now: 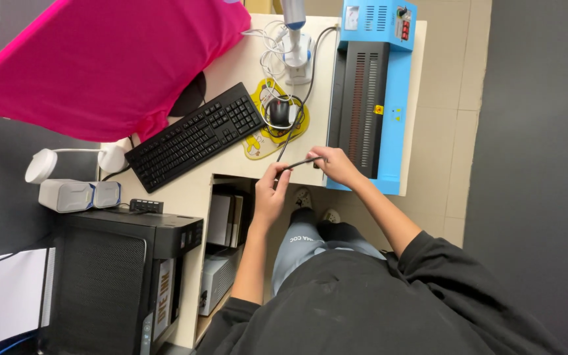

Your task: Organizing various shop items including reams of paper, pens, and electronics onto storage shelves.

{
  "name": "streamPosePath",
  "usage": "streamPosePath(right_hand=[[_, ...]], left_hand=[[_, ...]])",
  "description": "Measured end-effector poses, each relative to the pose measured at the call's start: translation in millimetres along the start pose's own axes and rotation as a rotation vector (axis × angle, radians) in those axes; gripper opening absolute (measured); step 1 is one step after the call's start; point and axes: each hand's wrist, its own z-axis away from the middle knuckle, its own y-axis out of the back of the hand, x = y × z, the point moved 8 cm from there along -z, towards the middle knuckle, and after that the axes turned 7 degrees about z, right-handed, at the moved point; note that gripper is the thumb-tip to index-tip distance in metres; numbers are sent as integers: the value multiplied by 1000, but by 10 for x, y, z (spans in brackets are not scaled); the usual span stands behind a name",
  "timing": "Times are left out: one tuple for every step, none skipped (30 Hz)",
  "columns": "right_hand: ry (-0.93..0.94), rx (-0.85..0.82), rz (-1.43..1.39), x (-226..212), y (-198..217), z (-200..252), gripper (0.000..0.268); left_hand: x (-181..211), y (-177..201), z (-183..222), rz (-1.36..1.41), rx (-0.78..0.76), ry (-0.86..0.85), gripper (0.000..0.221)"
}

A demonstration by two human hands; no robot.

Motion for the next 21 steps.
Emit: streamPosePath(right_hand=[[0, -1, 0, -51, 74, -12, 11], [-190, -63, -145, 43, 83, -8, 13], [-377, -125, -288, 127, 80, 13, 17], [-375, -124, -285, 142, 117, 5, 17], [-443, -54, -338, 212, 197, 23, 16], [-509, 17, -390, 284, 275, 49, 15], [-514, 19, -388, 215, 380, 27, 15], [-432, 109, -332, 99, 572, -24, 14], [-349, 195, -274, -26, 766, -64, 21], [-353, 195, -272, -151, 888, -85, 21], [-304, 215, -258, -307, 1025, -125, 19], [-255, 235, -242, -465, 1161, -165, 19], [-257, 233, -242, -564, 1245, -187, 19], [-312, 159, -204, -631, 1273, -212, 15], [-366, 83, -167, -698, 1283, -226, 12], [-370, 81, -168, -718, 1277, -232, 12], [-407, 34, -144, -708, 1254, -233, 13], [-444, -13, -121, -695, 1233, -232, 14], [-451, -10, -120, -625, 1174, -206, 14], [-359, 23, -61, -623, 1154, -211, 15], [-269, 58, -1, -617, 1145, -202, 15]], left_hand=[[9, 54, -68, 0, 0, 1, 14], [77, 117, -132, 15, 9, -76, 14], [141, 180, -204, 32, 17, -157, 15], [172, 234, -259, 34, 17, -160, 15], [198, 227, -313, -15, -47, -145, 18], [219, 217, -366, -64, -110, -130, 22], [192, 230, -393, -62, -114, -129, 22], [116, 153, -409, -159, -232, -84, 24], [36, 79, -409, -256, -348, -37, 26], [-129, 67, -449, -253, -351, -36, 26], [-331, -3, -468, -158, -439, 10, 31], [-525, -72, -481, -62, -525, 57, 35], [-794, -100, -570, -61, -525, 58, 35], [-1098, -166, -633, 145, -570, 167, 37], [-1402, -225, -678, 352, -611, 278, 40], [-1637, -287, -764, 353, -612, 282, 40], [-1906, -235, -943, 131, -444, 245, 37], [-2139, -171, -1103, -88, -274, 206, 34], [-2287, -204, -1188, -86, -281, 207, 34], [-2560, -173, -1249, 31, -188, 387, 40], [-2825, -176, -1290, 147, -96, 564, 50]])
